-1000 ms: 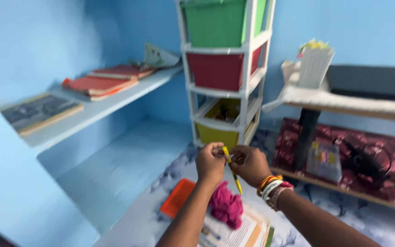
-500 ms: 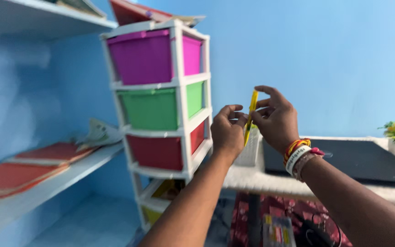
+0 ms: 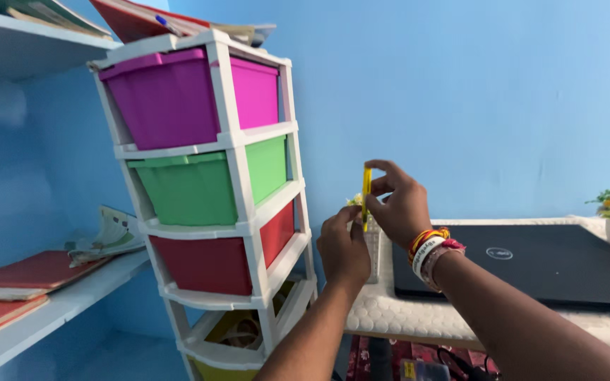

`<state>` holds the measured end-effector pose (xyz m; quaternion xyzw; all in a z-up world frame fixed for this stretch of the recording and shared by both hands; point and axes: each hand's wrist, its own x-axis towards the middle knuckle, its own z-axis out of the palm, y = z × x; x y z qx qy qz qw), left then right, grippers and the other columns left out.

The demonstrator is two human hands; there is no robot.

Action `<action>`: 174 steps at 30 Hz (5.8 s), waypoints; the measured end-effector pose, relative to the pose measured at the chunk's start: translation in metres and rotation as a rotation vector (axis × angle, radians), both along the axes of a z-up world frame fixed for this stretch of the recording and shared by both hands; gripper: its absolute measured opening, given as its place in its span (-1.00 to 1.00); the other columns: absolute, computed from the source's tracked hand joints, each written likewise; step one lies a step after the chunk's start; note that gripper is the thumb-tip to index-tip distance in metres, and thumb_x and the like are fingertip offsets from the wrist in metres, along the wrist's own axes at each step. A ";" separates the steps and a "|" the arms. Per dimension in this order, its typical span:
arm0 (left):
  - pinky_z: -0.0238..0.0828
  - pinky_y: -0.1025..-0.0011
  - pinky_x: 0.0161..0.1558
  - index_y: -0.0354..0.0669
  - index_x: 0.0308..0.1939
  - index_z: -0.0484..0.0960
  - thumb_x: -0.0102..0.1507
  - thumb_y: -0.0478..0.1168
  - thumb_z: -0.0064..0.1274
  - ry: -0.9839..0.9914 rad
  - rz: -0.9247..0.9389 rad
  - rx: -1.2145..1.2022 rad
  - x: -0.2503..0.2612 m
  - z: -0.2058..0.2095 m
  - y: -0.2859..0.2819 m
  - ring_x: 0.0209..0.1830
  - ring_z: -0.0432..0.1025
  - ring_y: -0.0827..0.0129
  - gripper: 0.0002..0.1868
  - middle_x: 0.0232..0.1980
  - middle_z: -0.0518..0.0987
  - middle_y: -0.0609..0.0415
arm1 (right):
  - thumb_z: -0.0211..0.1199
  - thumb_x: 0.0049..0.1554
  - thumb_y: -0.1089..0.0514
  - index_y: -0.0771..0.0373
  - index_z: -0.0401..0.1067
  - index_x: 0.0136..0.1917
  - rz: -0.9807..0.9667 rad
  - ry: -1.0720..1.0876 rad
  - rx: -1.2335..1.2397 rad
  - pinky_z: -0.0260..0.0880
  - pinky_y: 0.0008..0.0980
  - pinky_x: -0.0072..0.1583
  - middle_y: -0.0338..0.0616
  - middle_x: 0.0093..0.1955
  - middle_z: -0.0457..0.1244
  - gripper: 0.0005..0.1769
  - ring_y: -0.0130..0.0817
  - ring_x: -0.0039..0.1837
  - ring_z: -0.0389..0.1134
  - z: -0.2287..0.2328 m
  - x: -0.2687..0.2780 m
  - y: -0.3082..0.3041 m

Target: The person wipes a small table with a pink cloth, places a white cloth on it, and then arranges a laptop, a small potted plant, a basket, and pens on the table. The person also wipes a wall niche and places a small potted plant inside it.

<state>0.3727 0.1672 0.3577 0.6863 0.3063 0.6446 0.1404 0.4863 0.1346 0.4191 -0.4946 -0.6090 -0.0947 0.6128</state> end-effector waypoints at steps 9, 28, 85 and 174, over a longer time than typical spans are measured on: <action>0.16 0.08 0.39 -0.23 0.20 0.50 0.27 -0.43 -0.06 -0.003 0.034 0.187 0.004 -0.032 -0.004 0.44 0.23 -0.04 -0.61 0.34 0.41 -0.16 | 0.33 -0.01 0.21 -0.01 0.53 0.21 -0.043 0.076 -0.191 0.52 -0.29 -0.08 -0.17 0.01 0.47 -0.52 -0.32 -0.22 0.49 -0.040 0.007 0.009; 0.21 0.11 0.37 -0.20 0.02 0.52 0.18 -0.44 -0.12 0.082 0.024 0.056 0.005 -0.033 -0.001 0.50 0.16 -0.01 -0.67 0.46 0.29 -0.08 | 0.40 -0.05 0.23 0.18 0.57 0.12 0.011 0.311 -0.306 0.51 -0.41 -0.03 -0.13 -0.11 0.49 -0.58 -0.45 -0.10 0.51 -0.040 0.035 0.057; 0.44 0.13 0.08 -0.08 -0.20 0.76 0.07 -0.48 0.05 0.763 0.214 -0.414 -0.419 -0.379 -0.211 0.07 0.51 0.03 -0.68 -0.05 0.66 -0.05 | 0.56 -0.19 0.12 0.21 0.58 -0.25 0.389 -0.337 -1.002 0.46 -0.22 -0.10 -0.06 -0.29 0.45 -0.75 -0.18 -0.22 0.51 -0.450 -0.356 -0.172; 0.27 0.10 0.33 -0.11 0.15 0.59 0.20 -0.31 -0.21 0.012 0.070 0.078 0.005 -0.041 0.015 0.37 0.36 0.04 -0.54 0.36 0.47 -0.05 | 0.36 -0.01 0.24 0.15 0.58 0.12 -0.125 -0.173 -0.206 0.51 -0.24 0.05 -0.07 -0.08 0.46 -0.63 -0.17 -0.07 0.51 -0.012 0.012 0.031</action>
